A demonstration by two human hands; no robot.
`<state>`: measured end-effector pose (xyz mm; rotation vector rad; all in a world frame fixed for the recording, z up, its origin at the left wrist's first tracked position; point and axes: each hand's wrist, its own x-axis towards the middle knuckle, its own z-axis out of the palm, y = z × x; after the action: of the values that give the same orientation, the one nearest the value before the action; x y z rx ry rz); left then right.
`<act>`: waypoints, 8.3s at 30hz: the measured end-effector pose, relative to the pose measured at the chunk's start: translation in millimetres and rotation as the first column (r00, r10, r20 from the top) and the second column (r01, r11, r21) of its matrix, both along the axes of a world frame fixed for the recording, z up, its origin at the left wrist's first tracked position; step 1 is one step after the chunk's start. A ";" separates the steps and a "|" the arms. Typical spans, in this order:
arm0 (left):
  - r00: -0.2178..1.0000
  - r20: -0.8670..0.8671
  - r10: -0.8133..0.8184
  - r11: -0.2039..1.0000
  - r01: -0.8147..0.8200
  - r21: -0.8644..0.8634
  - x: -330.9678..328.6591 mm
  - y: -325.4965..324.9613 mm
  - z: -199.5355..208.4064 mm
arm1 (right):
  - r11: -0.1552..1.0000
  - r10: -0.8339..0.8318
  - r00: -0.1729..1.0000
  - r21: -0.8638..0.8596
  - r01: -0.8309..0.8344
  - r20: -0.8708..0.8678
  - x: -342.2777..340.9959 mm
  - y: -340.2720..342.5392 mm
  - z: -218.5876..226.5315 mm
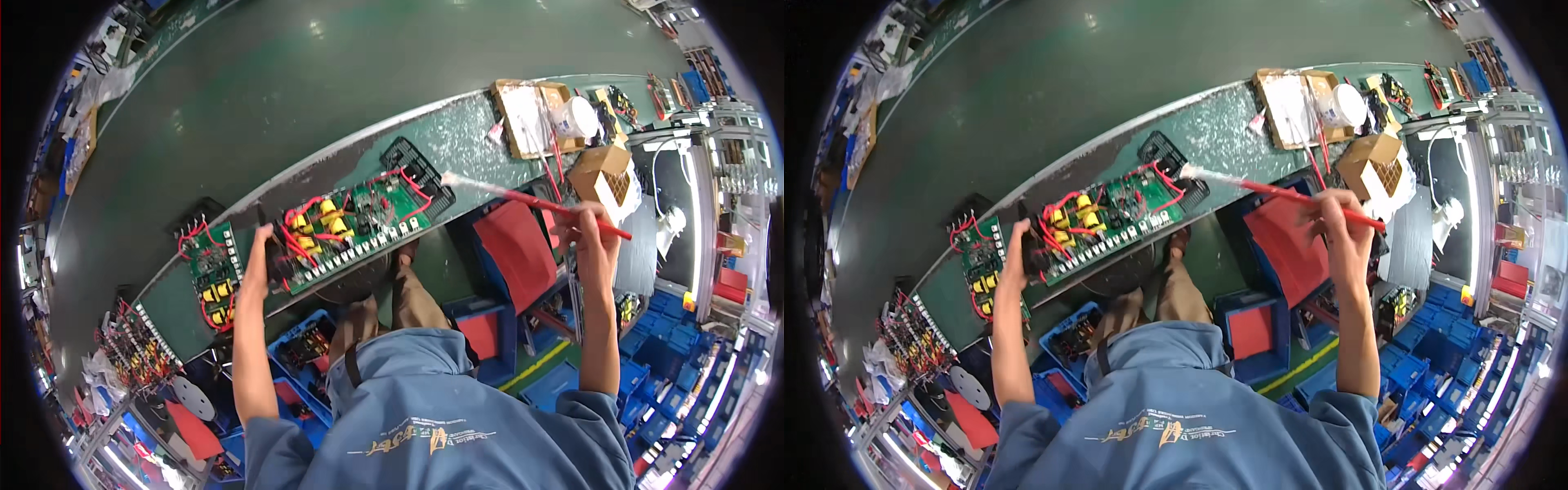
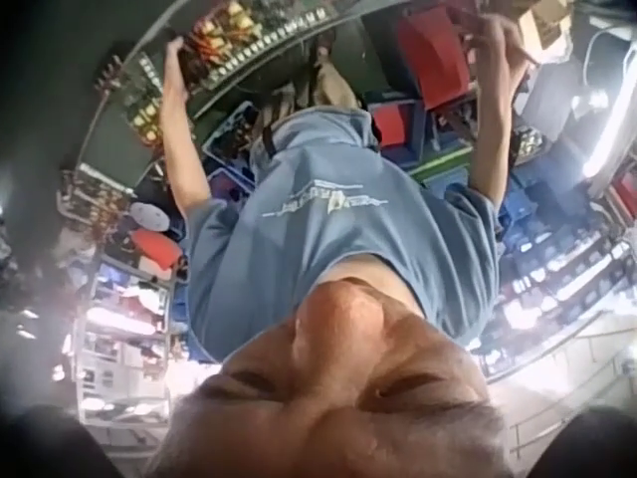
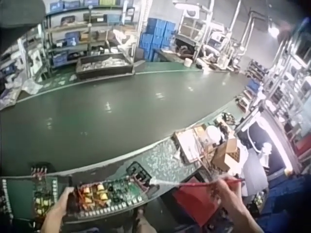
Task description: Assembling circuit boards and applying sealant or coating using tubes and applicator sticks on a production line.
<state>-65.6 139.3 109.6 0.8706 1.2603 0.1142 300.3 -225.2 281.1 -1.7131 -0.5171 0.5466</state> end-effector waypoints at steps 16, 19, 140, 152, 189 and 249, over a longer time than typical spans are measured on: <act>0.982 -0.001 -0.189 0.982 0.189 -0.028 -33.3 43.7 -49.5 | 0.915 0.330 0.937 -0.282 -0.289 0.112 -89.8 43.9 -1.1; 0.923 -0.101 -0.372 0.925 0.359 -0.125 -26.3 71.7 -22.3 | 0.933 0.277 0.952 -0.271 -0.235 0.130 -88.5 35.5 -3.7; 0.927 0.016 -0.376 0.925 0.376 -0.057 32.0 123.0 -52.2 | 0.856 0.508 0.797 -0.294 -0.425 0.327 -146.6 118.3 -43.6; 0.950 0.149 -0.275 0.960 0.280 -0.010 29.7 116.3 -43.8 | 0.905 -0.397 0.850 -0.009 0.426 0.347 10.6 45.9 -65.4; 0.940 -0.062 -0.337 0.936 0.327 -0.131 41.4 122.8 -15.6 | 0.865 -0.258 0.875 0.305 0.398 -0.410 42.8 49.5 -89.5; 0.904 -0.028 -0.427 0.904 0.426 -0.046 33.7 125.3 -48.5 | 0.777 0.629 0.661 -0.317 -0.544 0.408 -146.3 137.6 -35.1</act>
<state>-31.9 264.6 61.1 1.0996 1.0748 -0.2779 154.0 -87.6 246.0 -1.8354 -1.4845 0.6135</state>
